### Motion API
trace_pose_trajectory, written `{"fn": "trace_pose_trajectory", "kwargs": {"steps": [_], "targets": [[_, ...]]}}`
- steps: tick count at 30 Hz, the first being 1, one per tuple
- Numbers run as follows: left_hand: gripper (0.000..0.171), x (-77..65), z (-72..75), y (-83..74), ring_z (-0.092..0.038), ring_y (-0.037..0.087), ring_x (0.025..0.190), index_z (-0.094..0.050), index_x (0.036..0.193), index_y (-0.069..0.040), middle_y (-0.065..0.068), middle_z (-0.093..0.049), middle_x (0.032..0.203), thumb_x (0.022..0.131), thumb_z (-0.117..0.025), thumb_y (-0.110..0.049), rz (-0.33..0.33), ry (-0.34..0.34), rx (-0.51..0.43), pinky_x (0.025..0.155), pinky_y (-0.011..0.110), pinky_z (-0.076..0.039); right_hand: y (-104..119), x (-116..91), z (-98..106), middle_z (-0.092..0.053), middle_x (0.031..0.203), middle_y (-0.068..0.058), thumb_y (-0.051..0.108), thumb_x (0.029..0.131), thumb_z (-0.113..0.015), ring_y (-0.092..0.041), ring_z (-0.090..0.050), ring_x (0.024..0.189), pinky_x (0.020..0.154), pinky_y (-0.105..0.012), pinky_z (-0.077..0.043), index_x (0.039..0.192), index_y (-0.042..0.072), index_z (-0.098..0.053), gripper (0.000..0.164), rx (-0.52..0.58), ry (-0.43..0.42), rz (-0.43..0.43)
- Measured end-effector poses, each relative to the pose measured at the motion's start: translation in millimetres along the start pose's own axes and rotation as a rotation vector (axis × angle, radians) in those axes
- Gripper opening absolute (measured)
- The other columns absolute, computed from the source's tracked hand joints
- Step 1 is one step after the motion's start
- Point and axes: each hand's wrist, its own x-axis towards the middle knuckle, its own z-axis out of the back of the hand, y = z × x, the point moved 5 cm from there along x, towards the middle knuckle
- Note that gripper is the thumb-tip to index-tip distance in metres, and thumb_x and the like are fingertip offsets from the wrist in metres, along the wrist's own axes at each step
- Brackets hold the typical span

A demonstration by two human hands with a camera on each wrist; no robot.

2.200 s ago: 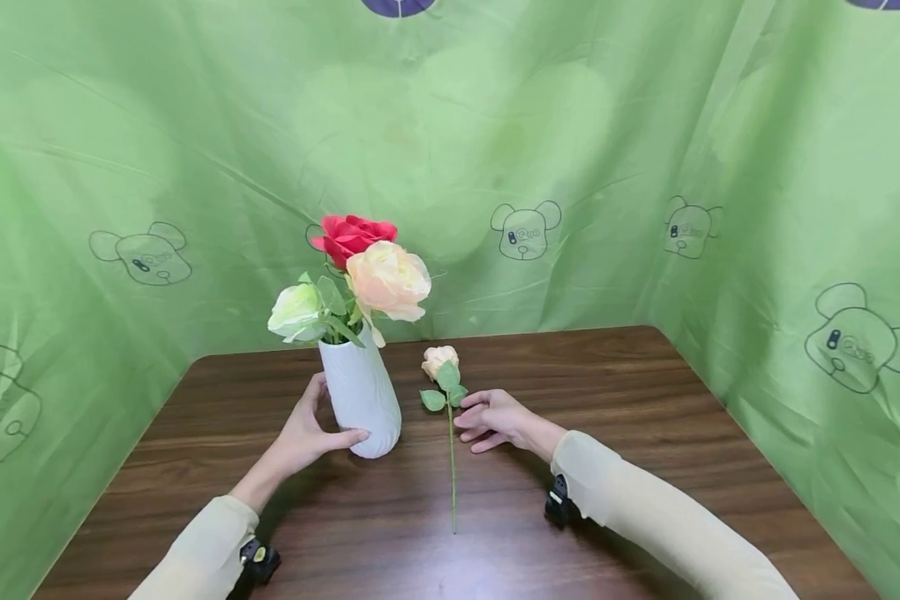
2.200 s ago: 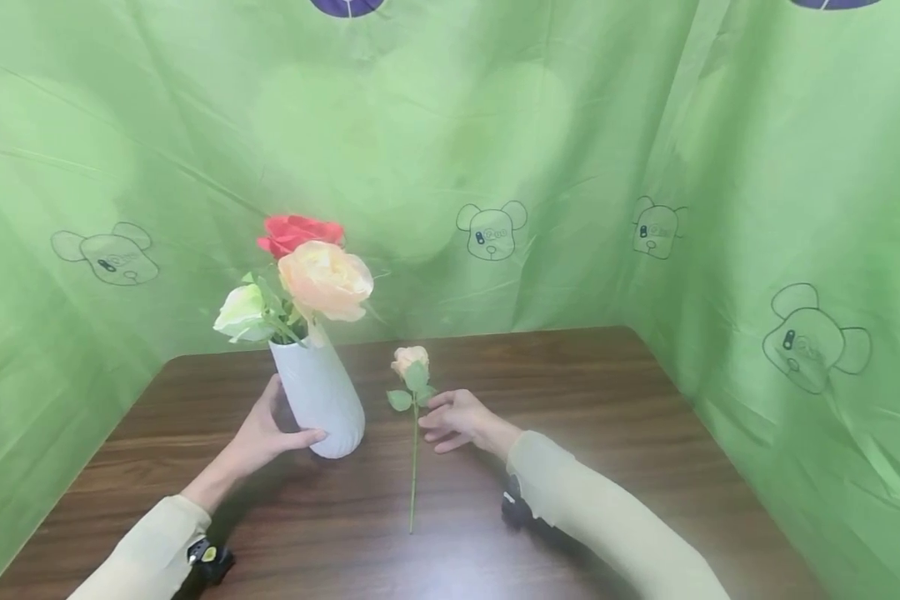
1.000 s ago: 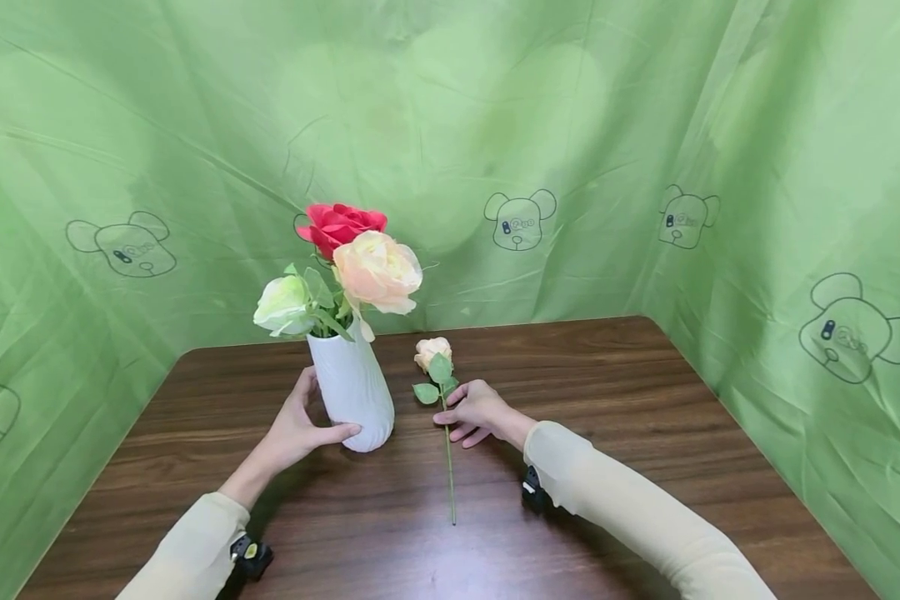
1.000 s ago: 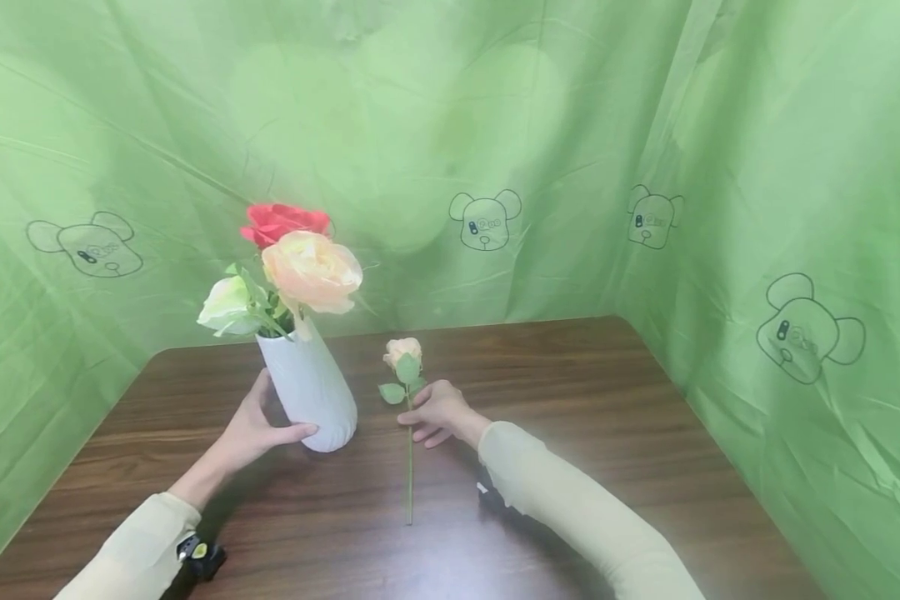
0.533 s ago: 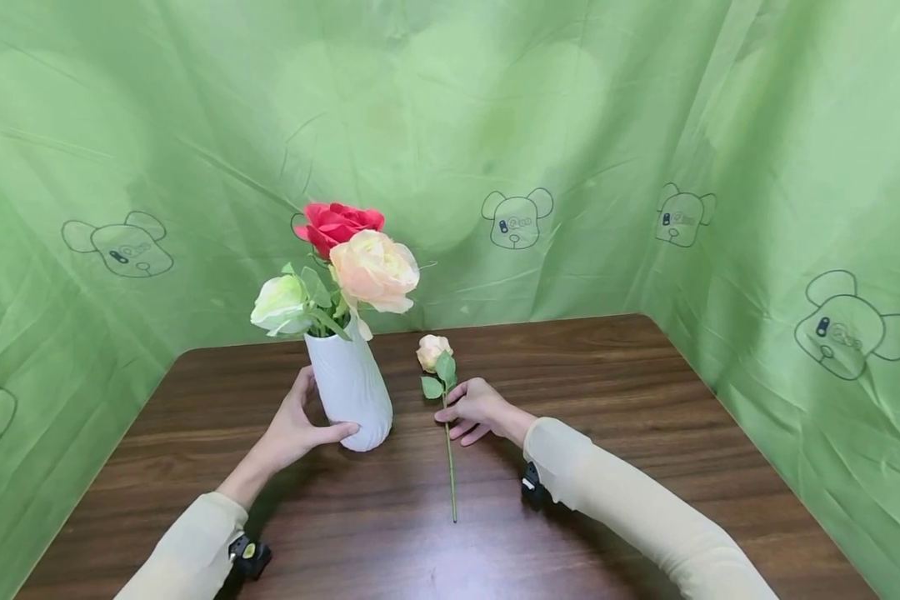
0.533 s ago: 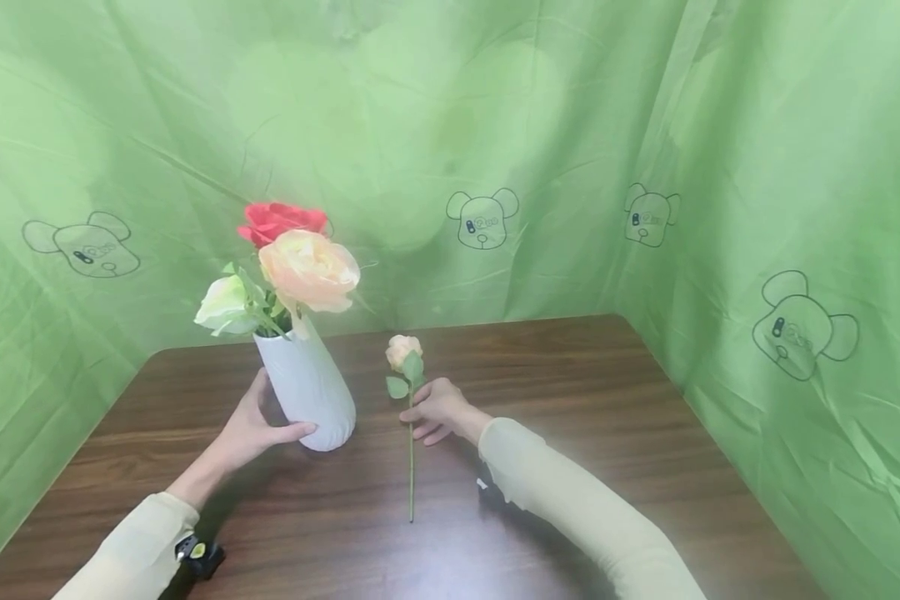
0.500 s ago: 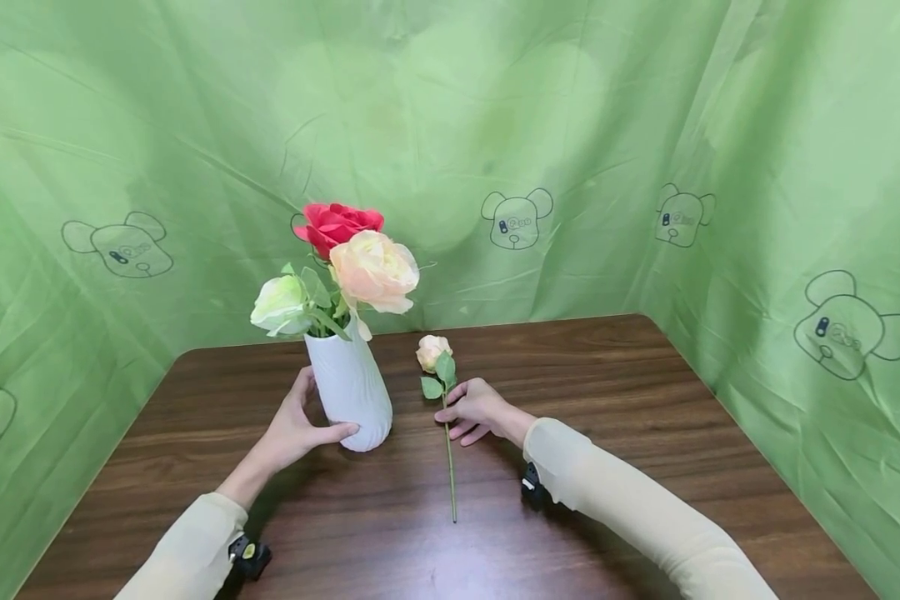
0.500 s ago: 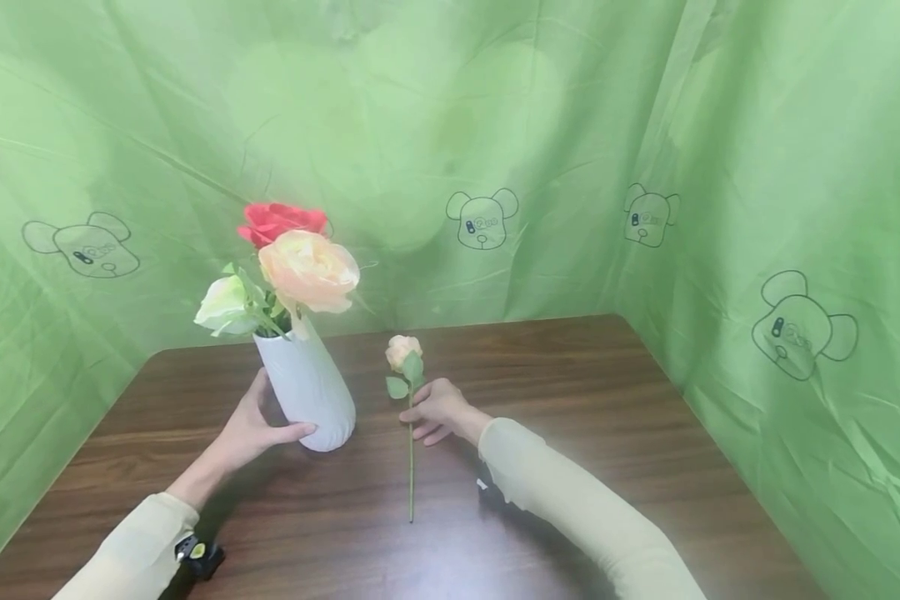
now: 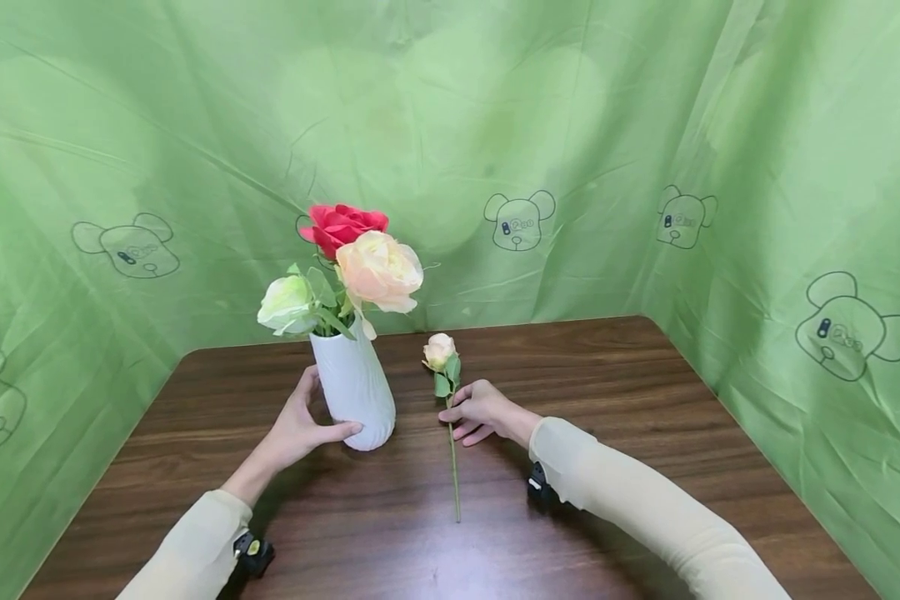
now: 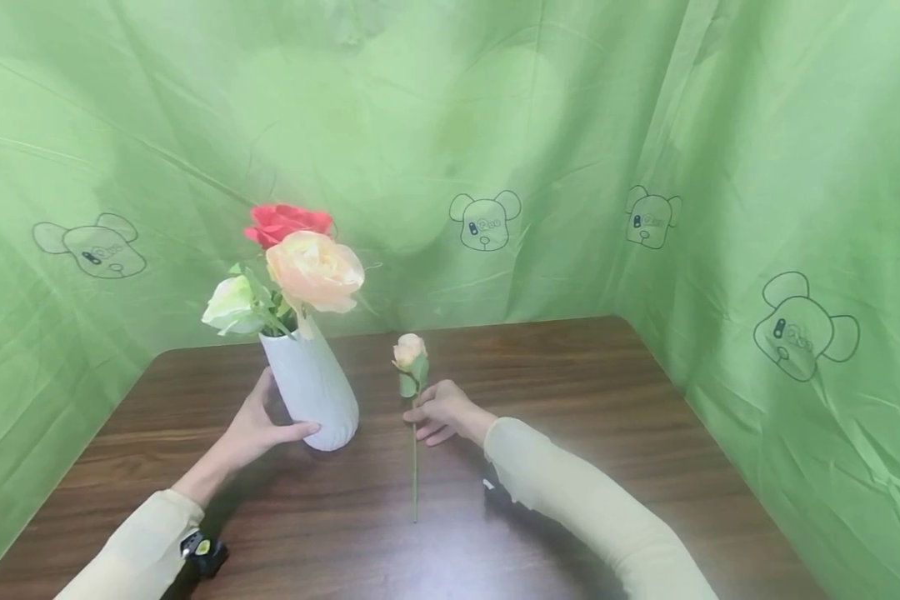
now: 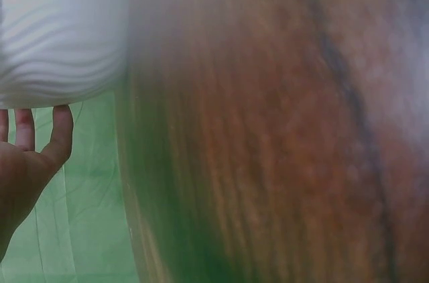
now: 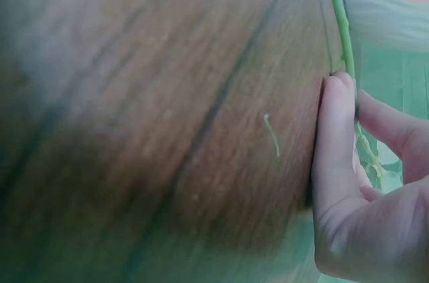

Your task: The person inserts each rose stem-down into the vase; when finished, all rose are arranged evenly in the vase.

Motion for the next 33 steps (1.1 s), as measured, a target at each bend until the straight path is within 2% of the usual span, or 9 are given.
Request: {"fn": "trace_pose_trajectory", "kwargs": {"steps": [9,15,21,25,33], "targets": [[0.094,2.2,-4.5,2.3,-0.054,0.016,0.122,-0.038,0.147,-0.017,0.006,-0.059,0.131,0.071,-0.094,-0.007,0.001,0.006,-0.007,0.104,0.03,-0.041,-4.6,-15.7,-1.4,-0.074,0.091,-0.012,0.014,0.088,-0.08,-0.022,-0.072,0.067,0.061,-0.039,-0.061,0.112,0.001,-0.061,0.034,0.03,0.061,0.018],[0.094,-0.3,1.3,3.4,-0.053,0.016,0.123,-0.039,0.146,-0.018,0.003,-0.059,0.13,0.071,-0.094,-0.011,0.005,-0.009,0.034,0.106,0.03,-0.038,-2.5,-26.4,-4.7,-0.073,0.096,-0.014,0.017,0.086,-0.082,-0.023,-0.072,0.069,0.06,-0.035,-0.06,0.118,-0.001,-0.062,0.042,0.055,0.126,0.032],[0.094,-1.6,0.2,3.5,-0.052,0.015,0.124,-0.039,0.147,-0.016,0.004,-0.059,0.131,0.071,-0.094,-0.011,0.002,-0.001,0.035,0.105,0.025,-0.036,5.2,-41.3,3.2,-0.072,0.099,-0.017,0.017,0.087,-0.081,-0.021,-0.071,0.068,0.062,-0.034,-0.06,0.12,0.0,-0.063,0.041,0.093,0.148,0.035],[0.093,-1.9,0.0,4.0,-0.053,0.015,0.123,-0.039,0.146,-0.017,0.003,-0.059,0.13,0.071,-0.094,-0.01,0.004,-0.007,0.032,0.104,0.021,-0.036,13.2,-48.0,12.7,-0.071,0.105,-0.018,0.017,0.089,-0.08,-0.019,-0.07,0.068,0.065,-0.035,-0.06,0.119,0.0,-0.062,0.039,0.148,0.169,0.049],[0.093,-0.2,1.0,5.1,-0.054,0.016,0.123,-0.04,0.145,-0.017,0.004,-0.06,0.13,0.07,-0.094,-0.009,-0.012,-0.004,0.026,0.105,0.025,-0.038,46.0,-69.3,32.4,-0.071,0.096,-0.007,0.013,0.096,-0.072,-0.017,-0.071,0.072,0.065,-0.032,-0.06,0.125,0.0,-0.06,0.034,0.229,0.205,0.107]]}}
